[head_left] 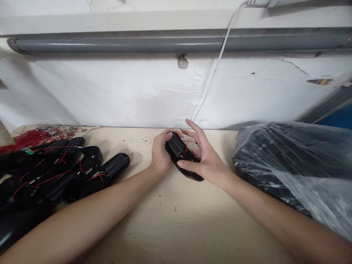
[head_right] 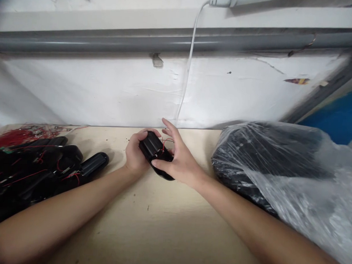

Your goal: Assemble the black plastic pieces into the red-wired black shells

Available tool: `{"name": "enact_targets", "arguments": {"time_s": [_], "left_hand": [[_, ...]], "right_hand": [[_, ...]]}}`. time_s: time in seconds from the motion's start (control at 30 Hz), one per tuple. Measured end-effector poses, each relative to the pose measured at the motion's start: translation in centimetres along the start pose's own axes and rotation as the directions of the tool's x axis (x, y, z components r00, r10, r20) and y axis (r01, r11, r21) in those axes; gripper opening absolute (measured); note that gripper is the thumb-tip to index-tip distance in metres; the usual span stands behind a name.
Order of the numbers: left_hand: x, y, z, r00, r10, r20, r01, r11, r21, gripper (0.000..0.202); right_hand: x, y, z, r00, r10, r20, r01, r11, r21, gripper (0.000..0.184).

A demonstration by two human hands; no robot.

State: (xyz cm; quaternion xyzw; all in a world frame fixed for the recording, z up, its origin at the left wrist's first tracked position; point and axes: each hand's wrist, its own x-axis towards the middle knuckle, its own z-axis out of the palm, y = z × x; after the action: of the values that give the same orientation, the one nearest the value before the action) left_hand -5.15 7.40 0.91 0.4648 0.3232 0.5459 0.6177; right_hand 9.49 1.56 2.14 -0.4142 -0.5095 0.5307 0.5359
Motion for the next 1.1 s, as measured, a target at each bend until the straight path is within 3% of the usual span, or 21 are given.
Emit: {"name": "enact_targets", "arguments": {"time_s": [0.1, 0.17, 0.3, 0.37, 0.4, 0.53, 0.6, 0.8, 0.93, 1.1], "left_hand": [[0.0, 0.1, 0.3, 0.998, -0.068, -0.013, 0.067, 0.995, -0.072, 0.030], [0.0, 0.3, 0.4, 0.992, -0.121, -0.028, 0.117, 0.985, -0.129, 0.030], [0.1, 0.6, 0.4, 0.983, -0.176, -0.045, 0.162, 0.963, -0.213, 0.031], [0.3, 0.7, 0.4, 0.982, -0.171, -0.076, 0.149, 0.961, -0.234, 0.032], [0.4, 0.8, 0.4, 0.981, -0.172, -0.086, 0.146, 0.958, -0.246, 0.032], [0.6, 0.7, 0.5, 0.981, -0.171, -0.090, 0.142, 0.952, -0.271, 0.033], [0.6, 0.6, 0.5, 0.982, -0.160, -0.096, 0.130, 0.955, -0.266, 0.032], [0.7, 0.0, 0.5, 0.994, -0.054, -0.100, 0.037, 0.986, -0.164, 0.029], [0.8, -0.4, 0.3, 0.994, -0.064, -0.083, 0.050, 0.985, -0.165, 0.030], [0.9, -0.6, 0.1, 0.990, -0.063, -0.128, 0.048, 0.992, -0.118, 0.032]], "right_hand": [[0.3, -0.3, 0.0, 0.996, 0.000, -0.087, 0.008, 0.996, 0.087, 0.084], [0.5, -0.4, -0.1, 0.975, -0.001, -0.223, 0.032, 0.991, 0.134, 0.065], [0.8, -0.1, -0.7, 0.845, -0.092, -0.527, 0.140, 0.989, 0.053, 0.038], [0.9, 0.1, -1.0, 0.796, -0.129, -0.592, 0.165, 0.986, 0.007, 0.031], [1.0, 0.3, -1.1, 0.802, -0.111, -0.587, 0.148, 0.989, 0.016, 0.030], [1.4, 0.9, -1.3, 0.914, 0.062, -0.401, -0.024, 0.995, 0.097, 0.023], [1.5, 0.9, -1.3, 0.933, 0.076, -0.351, -0.050, 0.995, 0.083, 0.023], [1.1, -0.1, -1.3, 0.908, -0.045, -0.416, 0.045, 0.999, -0.010, 0.017], [0.2, -0.5, -1.0, 0.922, -0.257, -0.288, 0.192, 0.952, -0.237, 0.020], [-0.6, -0.3, -0.7, 0.942, -0.295, -0.159, 0.218, 0.900, -0.378, 0.017]]}}
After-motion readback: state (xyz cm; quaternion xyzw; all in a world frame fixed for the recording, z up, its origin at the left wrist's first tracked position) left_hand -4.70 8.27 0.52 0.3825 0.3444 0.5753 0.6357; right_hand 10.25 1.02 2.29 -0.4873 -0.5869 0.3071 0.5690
